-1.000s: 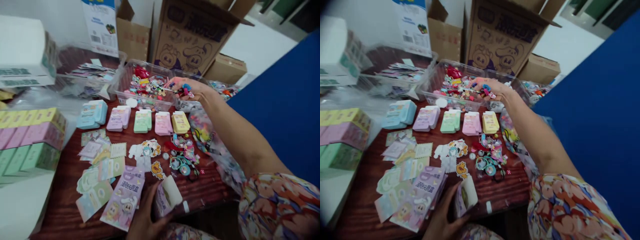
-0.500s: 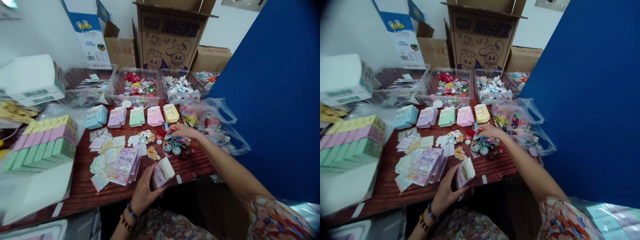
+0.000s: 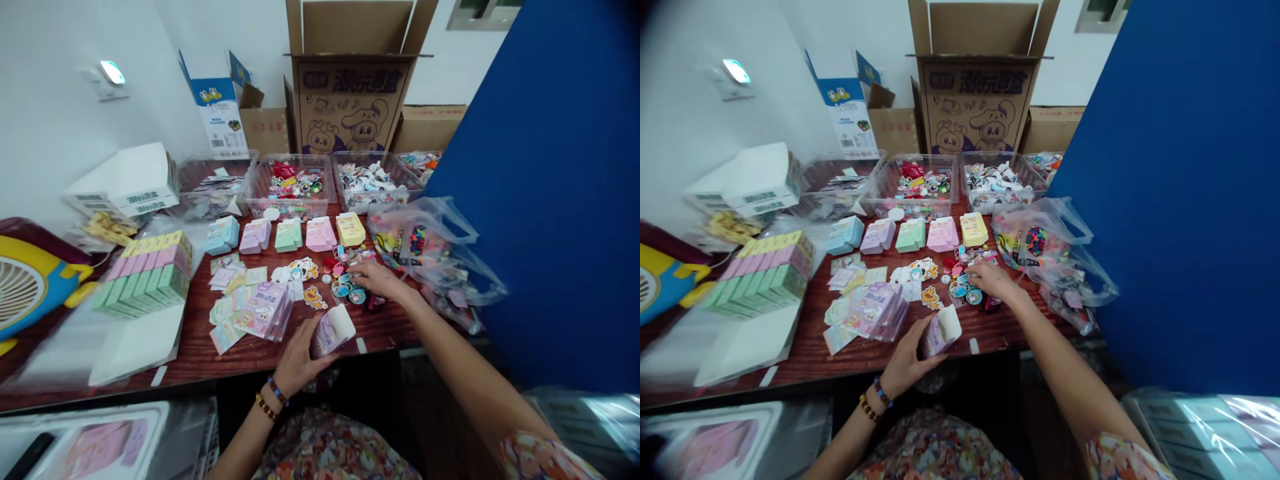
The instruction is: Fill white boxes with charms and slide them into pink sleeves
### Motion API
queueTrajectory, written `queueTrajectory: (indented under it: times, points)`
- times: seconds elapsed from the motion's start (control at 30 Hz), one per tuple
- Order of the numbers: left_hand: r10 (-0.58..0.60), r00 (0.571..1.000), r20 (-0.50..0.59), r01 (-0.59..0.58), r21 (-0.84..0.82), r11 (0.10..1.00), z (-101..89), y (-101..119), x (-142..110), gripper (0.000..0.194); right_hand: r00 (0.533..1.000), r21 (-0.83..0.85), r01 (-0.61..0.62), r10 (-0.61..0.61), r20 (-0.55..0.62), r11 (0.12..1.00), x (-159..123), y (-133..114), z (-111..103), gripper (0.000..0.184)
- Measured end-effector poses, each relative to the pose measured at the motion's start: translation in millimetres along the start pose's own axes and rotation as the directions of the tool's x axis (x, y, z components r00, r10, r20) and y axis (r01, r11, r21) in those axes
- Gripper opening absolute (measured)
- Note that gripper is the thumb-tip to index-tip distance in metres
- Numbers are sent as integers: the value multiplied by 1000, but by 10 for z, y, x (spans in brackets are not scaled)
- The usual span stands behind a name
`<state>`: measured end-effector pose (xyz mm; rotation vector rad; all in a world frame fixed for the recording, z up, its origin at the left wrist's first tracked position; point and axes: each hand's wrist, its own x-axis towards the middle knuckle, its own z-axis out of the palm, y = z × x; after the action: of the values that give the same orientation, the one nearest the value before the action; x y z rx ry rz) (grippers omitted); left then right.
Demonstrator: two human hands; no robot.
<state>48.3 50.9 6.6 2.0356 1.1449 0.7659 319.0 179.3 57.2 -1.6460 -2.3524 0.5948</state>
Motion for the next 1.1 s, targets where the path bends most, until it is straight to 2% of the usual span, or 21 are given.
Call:
queueTrajectory:
  times: [0.1,0.23,0.3,0.5,0.6,0.67,0.93,1.1]
  points:
    - [-18,998,-66,16,-39,999,8,-10,2,70,995,42,-23,26,-95,999,-120,74,14,32]
    - [-115,978,-171,98,-105,990,44,-76,6,69,957,-11,-165,158,-242,986,-286,95,29,29]
    - [-151,969,-198,124,-142,982,62,-94,11,71,944,-37,-212,195,-267,977,-376,35,67,28]
    - [-197,950,-243,164,-149,975,91,-69,-19,71,981,-141,-141,119,-156,980,-589,-225,291,21]
    - [-186,944,-274,156,-126,980,105,-86,-68,70,987,-305,-142,113,-110,942,-631,-241,371,25]
    - [-177,939,-295,151,-109,982,118,-99,-103,71,990,-349,-123,93,-103,929,-655,-217,398,25]
    - [-42,971,-235,21,-89,996,109,-19,-153,70,991,-282,9,-46,-125,959,-861,-167,435,25]
    - [23,984,-177,-48,-138,989,31,82,-137,70,993,-282,89,-108,-54,955,-1026,-195,399,28]
